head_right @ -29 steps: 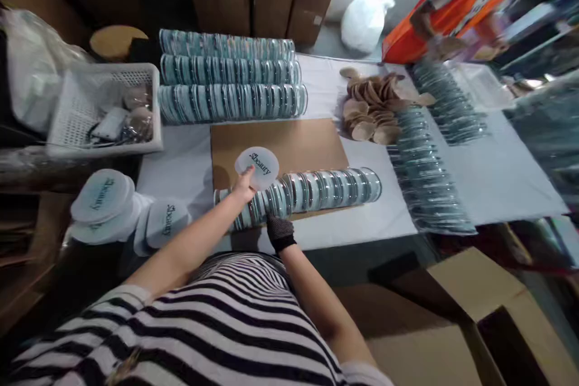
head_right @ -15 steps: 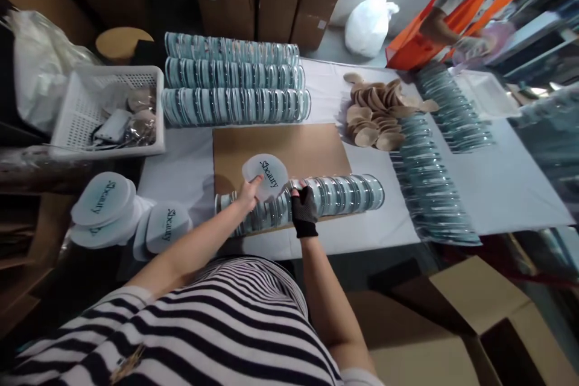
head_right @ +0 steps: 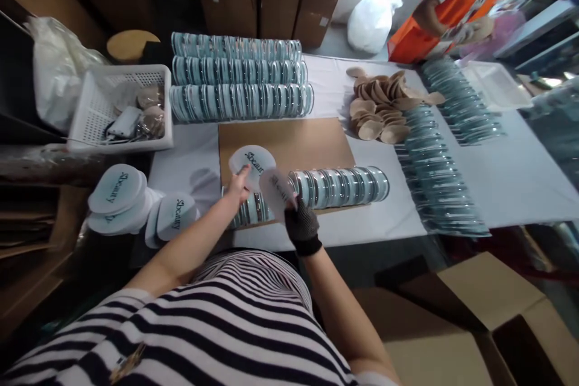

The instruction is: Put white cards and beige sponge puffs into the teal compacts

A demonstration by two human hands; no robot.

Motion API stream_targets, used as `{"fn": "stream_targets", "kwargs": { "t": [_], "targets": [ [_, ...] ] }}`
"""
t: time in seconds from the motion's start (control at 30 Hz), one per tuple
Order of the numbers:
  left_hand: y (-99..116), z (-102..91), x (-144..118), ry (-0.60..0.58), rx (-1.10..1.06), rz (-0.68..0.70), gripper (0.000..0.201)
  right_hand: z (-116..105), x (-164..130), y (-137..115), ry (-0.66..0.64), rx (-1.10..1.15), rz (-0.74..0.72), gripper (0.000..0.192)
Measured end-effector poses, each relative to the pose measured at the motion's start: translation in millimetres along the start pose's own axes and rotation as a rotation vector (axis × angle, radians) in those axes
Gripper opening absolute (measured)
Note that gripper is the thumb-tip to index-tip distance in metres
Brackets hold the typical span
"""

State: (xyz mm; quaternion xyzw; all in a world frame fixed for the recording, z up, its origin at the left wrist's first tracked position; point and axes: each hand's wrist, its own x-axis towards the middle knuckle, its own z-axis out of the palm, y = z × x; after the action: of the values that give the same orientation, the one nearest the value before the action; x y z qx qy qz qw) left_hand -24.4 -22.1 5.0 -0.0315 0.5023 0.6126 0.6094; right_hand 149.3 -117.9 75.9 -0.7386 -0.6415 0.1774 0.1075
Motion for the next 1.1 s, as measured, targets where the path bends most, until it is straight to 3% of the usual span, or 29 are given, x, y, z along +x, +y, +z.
{"fn": "stream_targets", "kwargs": {
  "t": [0.13, 0.2, 0.33, 0.57, 0.8, 0.9, 1.0, 1.1],
  "targets": [
    [15, -7.3, 18, 0.026, -0.017, 0.004, 0.022, 19, -45, -3, -0.424, -0.194, -0.167, 0.047],
    [15, -8.8, 20, 0.019, -0.008, -0.002, 0.023, 40, -42, -20, -0.510, -0.233, -0.176, 0.047],
    [13, -8.7, 15, 0.034, 0.035, -0.011, 0.025, 68, -18, -47, -0.481, -0.218, -0.124, 0.044],
    [14, -13.8, 21, 0.015, 0.049, -0.015, 0.040, 78, -24, -33, -0.499, -0.250, -0.092, 0.040],
    [18, -13.6, 17, 0.017, 0.016, -0.067, 0.033, 97, 4, -43, -0.615, -0.228, -0.150, 0.042],
    [17, -16.2, 17, 0.013, 0.000, -0.056, 0.031, 94, 5, -40, -0.672, -0.005, -0.104, 0.032],
    [13, -17.9, 16, 0.009, -0.014, -0.020, 0.032, 84, 5, -29, -0.817, 0.282, -0.049, 0.029],
    [9, -15.6, 15, 0.009, -0.008, 0.009, 0.033, 70, 23, -19, -0.779, 0.358, -0.010, 0.031]
  ]
}}
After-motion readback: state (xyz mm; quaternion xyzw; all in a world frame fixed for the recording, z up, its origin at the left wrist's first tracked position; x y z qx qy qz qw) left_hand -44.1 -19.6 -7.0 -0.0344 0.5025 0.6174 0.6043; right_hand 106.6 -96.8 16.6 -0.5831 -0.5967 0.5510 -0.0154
